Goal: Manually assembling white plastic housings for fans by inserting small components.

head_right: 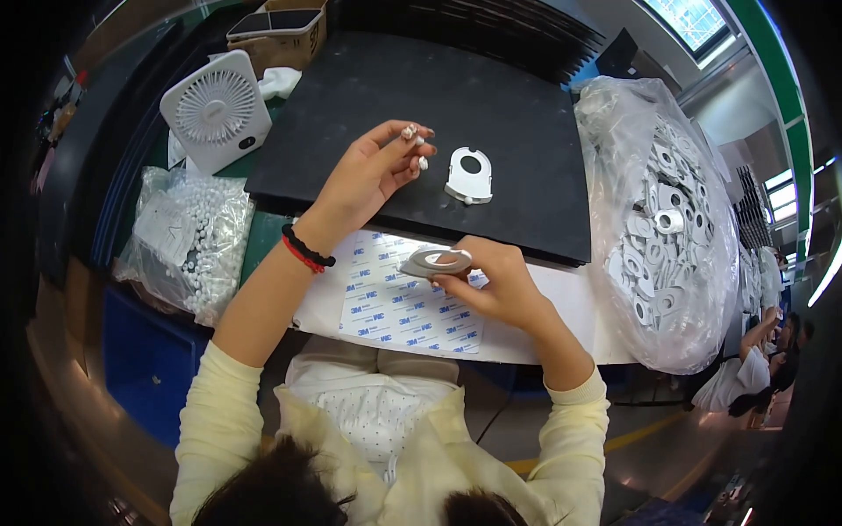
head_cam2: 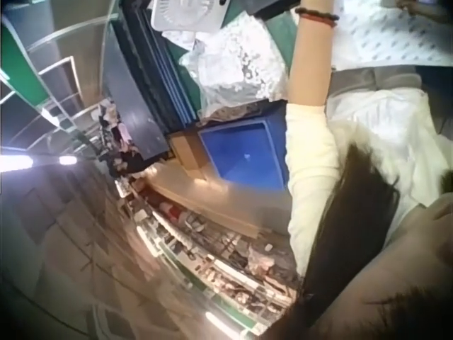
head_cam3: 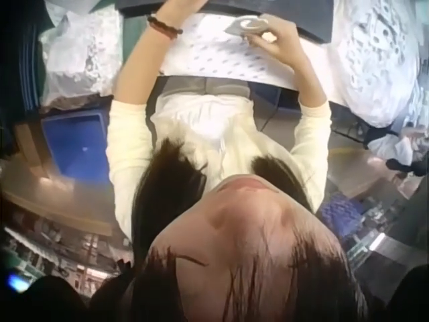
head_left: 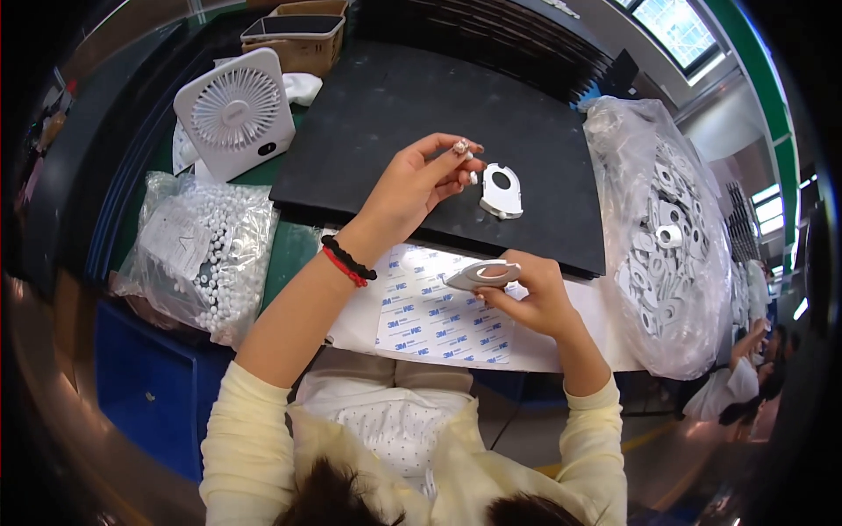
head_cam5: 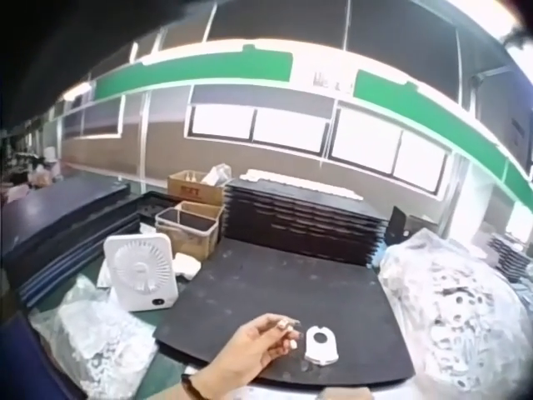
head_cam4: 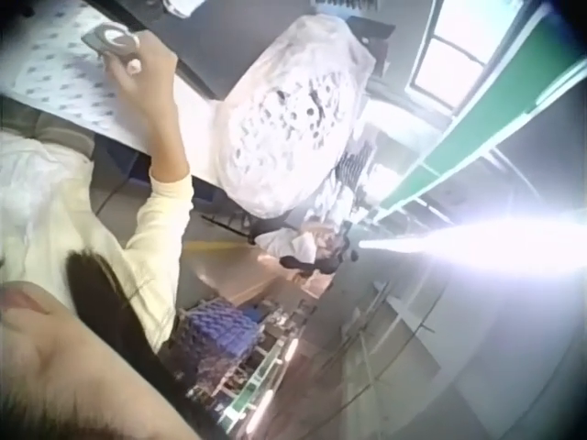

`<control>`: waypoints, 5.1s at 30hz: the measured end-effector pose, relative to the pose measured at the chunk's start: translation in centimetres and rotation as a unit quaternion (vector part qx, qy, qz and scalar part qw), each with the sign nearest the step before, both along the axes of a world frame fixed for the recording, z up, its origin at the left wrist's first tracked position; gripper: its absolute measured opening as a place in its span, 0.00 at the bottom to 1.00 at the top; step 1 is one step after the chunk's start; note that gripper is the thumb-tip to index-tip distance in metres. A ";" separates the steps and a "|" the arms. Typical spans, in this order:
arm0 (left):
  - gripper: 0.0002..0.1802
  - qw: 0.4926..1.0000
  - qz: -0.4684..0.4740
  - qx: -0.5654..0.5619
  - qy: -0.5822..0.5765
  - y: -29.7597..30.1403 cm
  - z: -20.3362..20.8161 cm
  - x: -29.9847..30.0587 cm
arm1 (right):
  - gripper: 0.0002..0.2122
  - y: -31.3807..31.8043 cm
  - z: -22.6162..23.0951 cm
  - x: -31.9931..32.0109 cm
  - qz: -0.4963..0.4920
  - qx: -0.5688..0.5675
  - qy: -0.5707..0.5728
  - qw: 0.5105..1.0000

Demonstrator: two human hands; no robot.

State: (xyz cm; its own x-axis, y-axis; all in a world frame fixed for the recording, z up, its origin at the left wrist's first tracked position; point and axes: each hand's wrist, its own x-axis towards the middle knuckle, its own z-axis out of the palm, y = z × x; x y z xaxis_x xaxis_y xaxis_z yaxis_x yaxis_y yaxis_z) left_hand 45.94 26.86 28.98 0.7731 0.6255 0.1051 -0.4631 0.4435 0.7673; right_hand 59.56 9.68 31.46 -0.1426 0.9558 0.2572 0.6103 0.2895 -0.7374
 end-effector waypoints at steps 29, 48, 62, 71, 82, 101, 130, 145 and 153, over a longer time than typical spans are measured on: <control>0.10 0.997 0.006 0.077 0.015 -0.8 -0.3 0.4 | 0.08 -0.6 -0.5 -0.1 0.128 -0.015 -0.094 0.987; 0.14 0.959 -0.164 0.225 0.050 -2.2 0.0 0.4 | 0.09 0.0 -0.2 3.3 -0.148 -0.133 0.431 0.880; 0.17 0.956 -0.154 0.242 0.056 -2.5 -0.2 0.4 | 0.08 0.0 -0.3 3.2 -0.161 -0.136 0.421 0.882; 0.18 0.951 -0.129 0.271 0.068 -2.5 -0.3 0.5 | 0.08 0.1 -0.2 3.0 -0.183 -0.130 0.382 0.897; 0.16 0.947 -0.121 0.287 0.074 -2.6 -0.3 0.5 | 0.08 0.0 -0.4 3.5 -0.186 -0.106 0.375 0.902; 0.19 0.939 -0.101 0.313 0.104 -2.7 -0.1 0.4 | 0.08 0.0 0.1 3.2 -0.205 -0.122 0.324 0.916; 0.14 0.947 0.006 0.288 0.141 -4.3 0.0 0.7 | 0.10 0.6 -1.1 2.0 -0.119 -0.155 0.513 0.836; 0.09 0.930 0.023 0.346 0.123 -3.8 0.4 0.5 | 0.19 1.7 -0.4 6.2 -0.290 -0.053 0.395 0.870; 0.12 0.867 0.190 0.440 0.138 -3.8 0.5 0.5 | 0.15 1.5 -0.7 8.7 -0.320 -0.106 0.204 0.919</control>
State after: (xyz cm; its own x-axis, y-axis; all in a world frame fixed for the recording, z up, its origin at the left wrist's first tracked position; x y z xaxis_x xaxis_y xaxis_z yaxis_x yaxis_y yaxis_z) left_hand 46.46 23.09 29.52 0.5997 0.6129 0.5146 -0.1926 -0.5135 0.8362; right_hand 68.27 11.15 30.73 0.5329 0.8453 -0.0375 0.2649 -0.2088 -0.9414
